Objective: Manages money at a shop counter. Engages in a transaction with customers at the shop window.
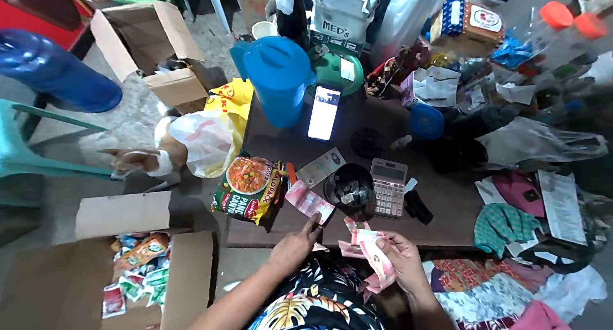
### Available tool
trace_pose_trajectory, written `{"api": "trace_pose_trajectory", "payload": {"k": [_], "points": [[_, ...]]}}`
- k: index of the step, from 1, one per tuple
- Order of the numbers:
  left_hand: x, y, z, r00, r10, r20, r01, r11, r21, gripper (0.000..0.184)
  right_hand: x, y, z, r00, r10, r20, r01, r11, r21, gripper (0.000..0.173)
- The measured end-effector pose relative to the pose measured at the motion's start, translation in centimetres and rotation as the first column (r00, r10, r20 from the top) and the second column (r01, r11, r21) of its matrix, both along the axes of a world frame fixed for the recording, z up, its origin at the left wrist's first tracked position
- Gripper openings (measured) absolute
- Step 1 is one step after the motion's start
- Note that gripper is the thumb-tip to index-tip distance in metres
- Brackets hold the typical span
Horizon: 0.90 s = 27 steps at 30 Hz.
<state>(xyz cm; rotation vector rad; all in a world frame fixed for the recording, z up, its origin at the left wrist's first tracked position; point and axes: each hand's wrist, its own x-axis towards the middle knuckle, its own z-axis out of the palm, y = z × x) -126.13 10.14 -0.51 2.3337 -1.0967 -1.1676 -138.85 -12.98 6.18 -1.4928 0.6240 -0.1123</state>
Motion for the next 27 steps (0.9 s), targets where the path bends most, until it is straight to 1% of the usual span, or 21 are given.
{"api": "trace_pose_trajectory", "payload": {"k": [2, 4, 6, 8, 10, 11, 12, 13, 14, 15, 16, 17, 18, 19, 20, 21, 22, 23, 24, 26, 27], "points": [[0.4, 0.1, -0.5, 0.998, 0.031, -0.063, -0.033, 0.999, -0.034, 0.056, 0.2, 0.1, -0.3, 1.000, 0.005, -0.019, -0.004, 0.999, 0.054, 0.017], [0.6, 0.7, -0.4, 0.984, 0.117, -0.135, -0.143, 0.968, -0.207, 0.055, 0.4, 0.1, -0.6, 0.999, 0.045, -0.013, -0.043, 0.995, 0.095, 0.024], [0.9, 1.6, 1.1, 0.965, 0.145, -0.220, -0.227, 0.880, -0.416, 0.054, 0.8, -0.2, -0.9, 0.990, 0.142, 0.021, -0.144, 0.986, 0.088, 0.035], [1.3, 3.1, 3.3, 0.944, 0.072, -0.322, -0.244, 0.808, -0.536, 0.055, 1.4, -0.4, -1.0, 0.963, 0.260, 0.070, -0.265, 0.960, 0.087, 0.047], [1.7, 4.6, 5.2, 0.923, -0.037, -0.383, -0.217, 0.773, -0.596, 0.050, 2.6, -0.4, -0.9, 0.916, 0.384, 0.116, -0.396, 0.912, 0.109, 0.061], [1.9, 5.1, 6.0, 0.910, -0.091, -0.405, -0.200, 0.759, -0.620, 0.049, 3.3, -0.3, -0.9, 0.883, 0.449, 0.134, -0.464, 0.879, 0.110, 0.064], [2.1, 5.4, 6.6, 0.898, -0.138, -0.417, -0.184, 0.744, -0.643, 0.048, 3.9, -0.3, -0.8, 0.853, 0.502, 0.145, -0.517, 0.850, 0.103, 0.060], [2.2, 5.6, 7.0, 0.888, -0.177, -0.424, -0.174, 0.724, -0.667, 0.048, 4.4, -0.2, -0.8, 0.833, 0.532, 0.149, -0.547, 0.833, 0.087, 0.048], [2.2, 5.7, 7.4, 0.880, -0.185, -0.438, -0.194, 0.702, -0.685, 0.047, 4.7, 0.0, -0.8, 0.824, 0.544, 0.161, -0.559, 0.827, 0.066, 0.029], [2.1, 5.7, 7.7, 0.866, -0.147, -0.478, -0.263, 0.680, -0.684, 0.045, 5.0, 0.2, -0.7, 0.817, 0.553, 0.166, -0.566, 0.823, 0.045, 0.015], [1.8, 5.8, 8.0, 0.834, -0.056, -0.549, -0.383, 0.658, -0.649, 0.042, 5.3, 0.3, -0.4, 0.819, 0.548, 0.167, -0.561, 0.827, 0.033, 0.010], [1.5, 5.9, 8.2, 0.762, 0.069, -0.644, -0.540, 0.616, -0.573, 0.040, 5.4, 0.4, -0.2, 0.829, 0.533, 0.168, -0.545, 0.838, 0.030, 0.011], [1.2, 5.9, 8.4, 0.641, 0.210, -0.738, -0.707, 0.536, -0.461, 0.037, 5.6, 0.5, 0.0, 0.837, 0.522, 0.168, -0.532, 0.847, 0.020, 0.014], [1.0, 5.8, 8.7, 0.486, 0.327, -0.811, -0.841, 0.429, -0.331, 0.032, 5.7, 0.5, 0.2, 0.841, 0.514, 0.170, -0.523, 0.852, 0.006, 0.017], [1.0, 5.7, 8.9, 0.333, 0.406, -0.851, -0.925, 0.316, -0.211, 0.028, 5.8, 0.5, 0.3, 0.842, 0.510, 0.177, -0.517, 0.856, -0.006, 0.019], [0.9, 5.4, 9.0, 0.202, 0.449, -0.870, -0.971, 0.208, -0.118, 0.025, 5.8, 0.5, 0.3, 0.844, 0.501, 0.193, -0.507, 0.862, -0.018, 0.018], [1.0, 5.3, 8.9, 0.119, 0.467, -0.876, -0.988, 0.139, -0.060, 0.025, 5.8, 0.6, 0.2, 0.847, 0.486, 0.216, -0.493, 0.870, -0.023, 0.015], [1.0, 5.2, 8.8, 0.090, 0.471, -0.877, -0.993, 0.106, -0.045, 0.024, 5.9, 0.8, 0.1, 0.844, 0.481, 0.238, -0.492, 0.870, -0.017, 0.011], [1.0, 5.1, 8.6, 0.103, 0.476, -0.873, -0.993, 0.095, -0.065, 0.022, 6.1, 1.0, 0.1, 0.836, 0.485, 0.257, -0.502, 0.865, 0.001, 0.008], [0.9, 4.8, 7.9, 0.191, 0.475, -0.859, -0.981, 0.115, -0.155, 0.019, 6.5, 1.6, 0.4, 0.818, 0.503, 0.280, -0.537, 0.842, 0.058, 0.010], [0.8, 4.7, 7.6, 0.269, 0.475, -0.838, -0.963, 0.143, -0.228, 0.019, 6.8, 2.0, 0.6, 0.811, 0.511, 0.285, -0.554, 0.827, 0.092, 0.020]]}}
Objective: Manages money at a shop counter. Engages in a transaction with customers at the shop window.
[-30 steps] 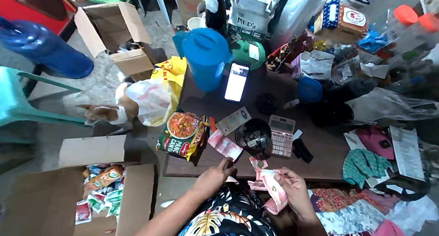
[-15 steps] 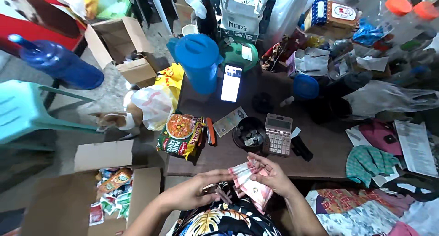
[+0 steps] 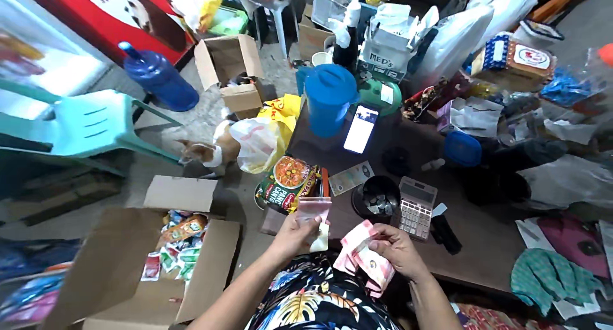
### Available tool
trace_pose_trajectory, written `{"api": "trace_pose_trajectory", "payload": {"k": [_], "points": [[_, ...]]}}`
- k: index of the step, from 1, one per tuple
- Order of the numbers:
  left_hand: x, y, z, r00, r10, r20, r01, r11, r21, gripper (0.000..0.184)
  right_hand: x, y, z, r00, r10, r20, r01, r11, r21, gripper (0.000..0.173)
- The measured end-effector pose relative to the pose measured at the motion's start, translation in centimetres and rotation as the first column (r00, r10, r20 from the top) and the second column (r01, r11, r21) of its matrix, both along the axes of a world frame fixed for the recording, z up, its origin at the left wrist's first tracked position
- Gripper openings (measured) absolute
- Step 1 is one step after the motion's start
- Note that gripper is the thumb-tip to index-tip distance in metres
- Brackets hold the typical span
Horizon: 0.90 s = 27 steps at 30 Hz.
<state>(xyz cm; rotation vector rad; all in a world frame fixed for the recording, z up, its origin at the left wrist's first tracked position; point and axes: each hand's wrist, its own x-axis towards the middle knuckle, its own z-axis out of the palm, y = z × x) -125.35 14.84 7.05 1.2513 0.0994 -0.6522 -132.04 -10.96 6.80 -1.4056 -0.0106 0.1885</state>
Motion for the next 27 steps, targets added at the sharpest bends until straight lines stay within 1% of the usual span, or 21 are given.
{"api": "trace_pose_trajectory", "payload": {"k": [2, 3, 4, 5, 6, 7, 8, 9, 10, 11, 13, 15, 17, 19, 21, 24, 25, 26, 27], "points": [[-0.1, -0.3, -0.7, 0.979, -0.069, 0.192, 0.068, 0.998, 0.011, 0.026, 0.8, 1.0, 0.4, 0.998, 0.052, -0.021, -0.051, 0.998, 0.037, 0.057], [0.0, -0.4, -1.0, 0.952, -0.112, 0.286, 0.112, 0.994, 0.016, 0.033, 1.2, 1.5, 0.5, 0.997, 0.066, -0.032, -0.064, 0.997, 0.039, 0.067], [0.1, -0.4, -1.3, 0.913, -0.164, 0.373, 0.169, 0.985, 0.020, 0.043, 1.5, 2.0, 0.7, 0.996, 0.075, -0.048, -0.073, 0.996, 0.045, 0.071], [0.3, -0.5, -1.5, 0.879, -0.208, 0.430, 0.208, 0.977, 0.046, 0.050, 1.8, 2.4, 0.8, 0.995, 0.080, -0.065, -0.078, 0.996, 0.040, 0.072], [0.4, -0.6, -1.6, 0.857, -0.245, 0.454, 0.234, 0.969, 0.081, 0.054, 1.9, 2.7, 1.0, 0.993, 0.081, -0.081, -0.079, 0.997, 0.019, 0.068], [0.4, -0.7, -1.6, 0.842, -0.283, 0.459, 0.254, 0.959, 0.124, 0.057, 2.0, 2.9, 1.0, 0.994, 0.071, -0.084, -0.073, 0.997, -0.023, 0.058], [0.5, -0.8, -1.5, 0.833, -0.316, 0.454, 0.268, 0.948, 0.168, 0.060, 2.1, 3.0, 1.1, 0.996, 0.051, -0.071, -0.057, 0.995, -0.087, 0.042], [0.6, -1.0, -1.6, 0.828, -0.334, 0.451, 0.271, 0.941, 0.201, 0.062, 2.0, 3.1, 0.9, 0.999, 0.023, -0.036, -0.028, 0.987, -0.157, 0.028], [0.8, -1.2, -1.8, 0.828, -0.348, 0.440, 0.278, 0.936, 0.217, 0.064, 1.9, 3.1, 0.8, 1.000, -0.010, 0.006, 0.011, 0.978, -0.208, 0.017], [1.0, -1.3, -2.1, 0.827, -0.360, 0.432, 0.287, 0.931, 0.226, 0.063, 1.8, 3.1, 0.7, 0.998, -0.043, 0.040, 0.051, 0.971, -0.233, 0.012], [1.8, -1.8, -3.3, 0.821, -0.366, 0.439, 0.276, 0.926, 0.256, 0.056, 1.5, 2.6, 0.6, 0.989, -0.121, 0.088, 0.138, 0.967, -0.214, 0.010], [2.7, -2.5, -5.0, 0.813, -0.372, 0.448, 0.238, 0.915, 0.327, 0.048, 1.2, 2.0, 0.4, 0.972, -0.209, 0.108, 0.225, 0.959, -0.174, 0.012], [3.6, -3.3, -6.9, 0.782, -0.378, 0.495, 0.179, 0.898, 0.402, 0.054, 0.9, 1.3, 0.2, 0.951, -0.295, 0.091, 0.305, 0.944, -0.123, 0.014], [4.3, -4.1, -8.0, 0.718, -0.375, 0.586, 0.115, 0.895, 0.431, 0.061, 0.6, 0.7, 0.0, 0.925, -0.378, 0.028, 0.379, 0.922, -0.075, 0.015], [4.4, -4.5, -8.1, 0.672, -0.333, 0.662, 0.019, 0.901, 0.434, 0.055, 0.1, 0.1, -0.1, 0.899, -0.437, -0.031, 0.435, 0.899, -0.051, 0.016], [4.3, -3.3, -7.7, 0.577, -0.187, 0.795, -0.210, 0.907, 0.366, 0.035, -0.8, -0.7, 0.1, 0.874, -0.473, -0.112, 0.472, 0.881, -0.033, 0.016], [4.3, -2.6, -7.2, 0.548, -0.149, 0.823, -0.246, 0.912, 0.328, 0.031, -1.2, -0.9, 0.1, 0.873, -0.472, -0.124, 0.472, 0.881, -0.033, 0.016], [4.1, -1.8, -6.5, 0.528, -0.129, 0.839, -0.245, 0.923, 0.296, 0.028, -1.6, -1.2, 0.1, 0.878, -0.461, -0.131, 0.462, 0.887, -0.025, 0.016], [3.8, -1.0, -5.7, 0.514, -0.135, 0.847, -0.206, 0.939, 0.274, 0.027, -2.0, -1.4, 0.0, 0.886, -0.442, -0.137, 0.444, 0.896, -0.023, 0.016]]}}
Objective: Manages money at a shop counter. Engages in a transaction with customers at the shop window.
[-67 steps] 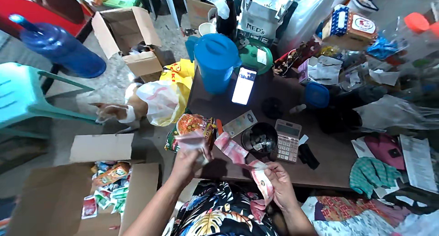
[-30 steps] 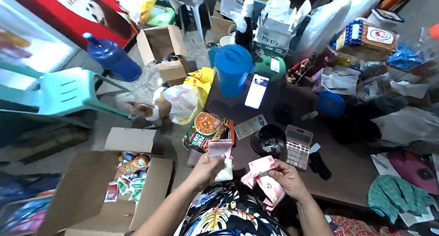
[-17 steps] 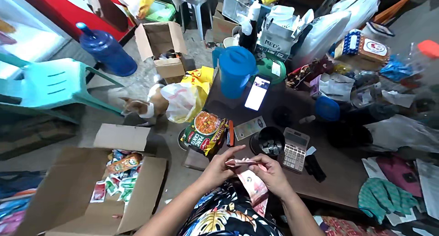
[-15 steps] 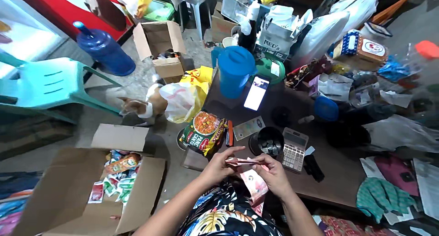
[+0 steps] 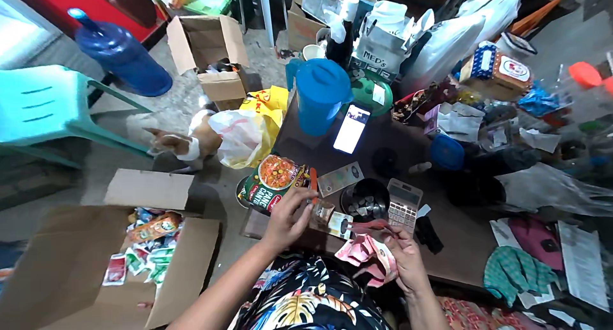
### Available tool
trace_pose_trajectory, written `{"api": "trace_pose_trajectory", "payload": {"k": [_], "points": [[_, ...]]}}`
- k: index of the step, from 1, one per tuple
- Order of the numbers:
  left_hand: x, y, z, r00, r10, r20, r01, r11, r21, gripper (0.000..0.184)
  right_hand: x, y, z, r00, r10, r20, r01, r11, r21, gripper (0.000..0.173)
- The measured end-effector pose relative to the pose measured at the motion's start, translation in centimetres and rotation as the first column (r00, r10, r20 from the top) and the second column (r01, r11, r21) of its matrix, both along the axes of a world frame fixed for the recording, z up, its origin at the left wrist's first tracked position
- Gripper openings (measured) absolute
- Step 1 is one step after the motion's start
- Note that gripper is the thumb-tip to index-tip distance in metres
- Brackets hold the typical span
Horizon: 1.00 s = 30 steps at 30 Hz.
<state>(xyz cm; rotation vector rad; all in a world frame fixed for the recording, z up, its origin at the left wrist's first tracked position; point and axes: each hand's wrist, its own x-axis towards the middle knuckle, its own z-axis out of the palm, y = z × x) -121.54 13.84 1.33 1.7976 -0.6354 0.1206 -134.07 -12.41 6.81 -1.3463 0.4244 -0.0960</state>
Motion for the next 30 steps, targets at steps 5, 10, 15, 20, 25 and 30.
{"api": "trace_pose_trajectory", "payload": {"k": [5, 10, 15, 20, 25, 30], "points": [[-3.8, 0.8, 2.0, 0.926, -0.339, -0.166, 0.329, 0.941, -0.081, 0.056, -1.4, 0.7, -1.1, 0.988, 0.153, -0.024, -0.152, 0.988, 0.041, 0.016], [-6.5, -1.1, 1.0, 0.881, -0.292, -0.372, 0.210, 0.947, -0.245, 0.020, -1.4, 2.8, -2.1, 0.967, 0.194, -0.166, -0.179, 0.978, 0.105, 0.017], [-4.8, -2.1, 2.0, 0.731, -0.039, -0.681, -0.128, 0.973, -0.193, 0.019, -0.7, 2.8, -2.1, 0.958, 0.200, -0.205, -0.191, 0.980, 0.064, 0.058], [-3.5, -2.8, 2.6, 0.736, 0.059, -0.674, -0.230, 0.959, -0.167, 0.016, 0.2, 2.6, -0.5, 0.914, 0.405, 0.006, -0.385, 0.874, -0.296, 0.054], [-2.8, -2.8, 3.5, 0.757, -0.002, -0.654, -0.136, 0.978, -0.160, 0.010, 2.0, 3.7, -0.3, 0.896, 0.443, -0.046, -0.247, 0.409, -0.878, 0.041], [-2.1, -0.8, 3.7, 0.766, -0.118, -0.632, 0.051, 0.991, -0.123, 0.018, 2.1, 4.7, -0.4, 0.891, 0.455, 0.013, -0.181, 0.381, -0.907, 0.025]]}}
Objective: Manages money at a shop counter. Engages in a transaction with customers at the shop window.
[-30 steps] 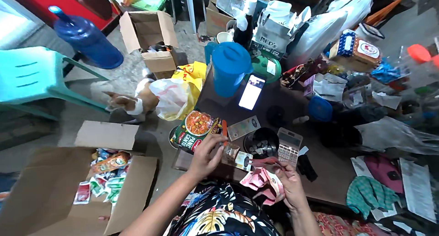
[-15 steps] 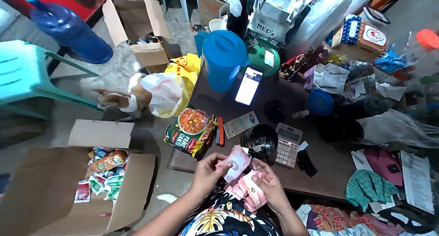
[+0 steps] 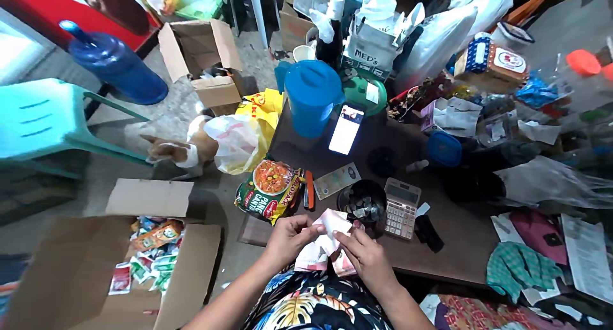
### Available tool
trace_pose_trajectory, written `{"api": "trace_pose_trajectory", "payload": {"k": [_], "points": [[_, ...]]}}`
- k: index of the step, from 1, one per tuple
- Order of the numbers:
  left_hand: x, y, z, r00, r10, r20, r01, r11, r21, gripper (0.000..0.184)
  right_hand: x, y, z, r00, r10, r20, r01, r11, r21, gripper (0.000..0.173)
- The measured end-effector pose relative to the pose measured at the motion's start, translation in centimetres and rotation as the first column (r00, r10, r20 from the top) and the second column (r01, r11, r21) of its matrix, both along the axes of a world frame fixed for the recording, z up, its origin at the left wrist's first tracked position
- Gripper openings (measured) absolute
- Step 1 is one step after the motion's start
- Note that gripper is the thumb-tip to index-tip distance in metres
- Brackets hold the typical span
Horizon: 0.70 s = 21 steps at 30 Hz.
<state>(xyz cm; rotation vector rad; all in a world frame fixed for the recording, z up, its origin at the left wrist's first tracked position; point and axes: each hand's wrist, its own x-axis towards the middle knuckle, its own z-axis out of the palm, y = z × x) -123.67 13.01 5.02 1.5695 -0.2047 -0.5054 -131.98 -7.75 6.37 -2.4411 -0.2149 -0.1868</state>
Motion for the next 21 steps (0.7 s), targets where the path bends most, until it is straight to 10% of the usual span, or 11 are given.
{"api": "trace_pose_trajectory", "payload": {"k": [11, 16, 21], "points": [[0.1, 2.7, -0.5, 0.985, -0.143, 0.097, 0.169, 0.913, -0.370, 0.009, 1.0, -1.4, 2.1, 0.988, 0.082, -0.134, 0.043, 0.683, 0.729, 0.012], [1.1, 4.7, 0.0, 0.988, -0.135, 0.081, 0.154, 0.937, -0.315, 0.011, 1.9, -3.2, 4.4, 0.947, -0.244, -0.210, 0.304, 0.457, 0.836, 0.012], [1.9, 5.6, 1.7, 0.998, 0.054, 0.030, -0.045, 0.968, -0.249, 0.032, 2.2, -4.7, 6.7, 0.902, -0.425, -0.081, 0.365, 0.648, 0.669, 0.006]]}}
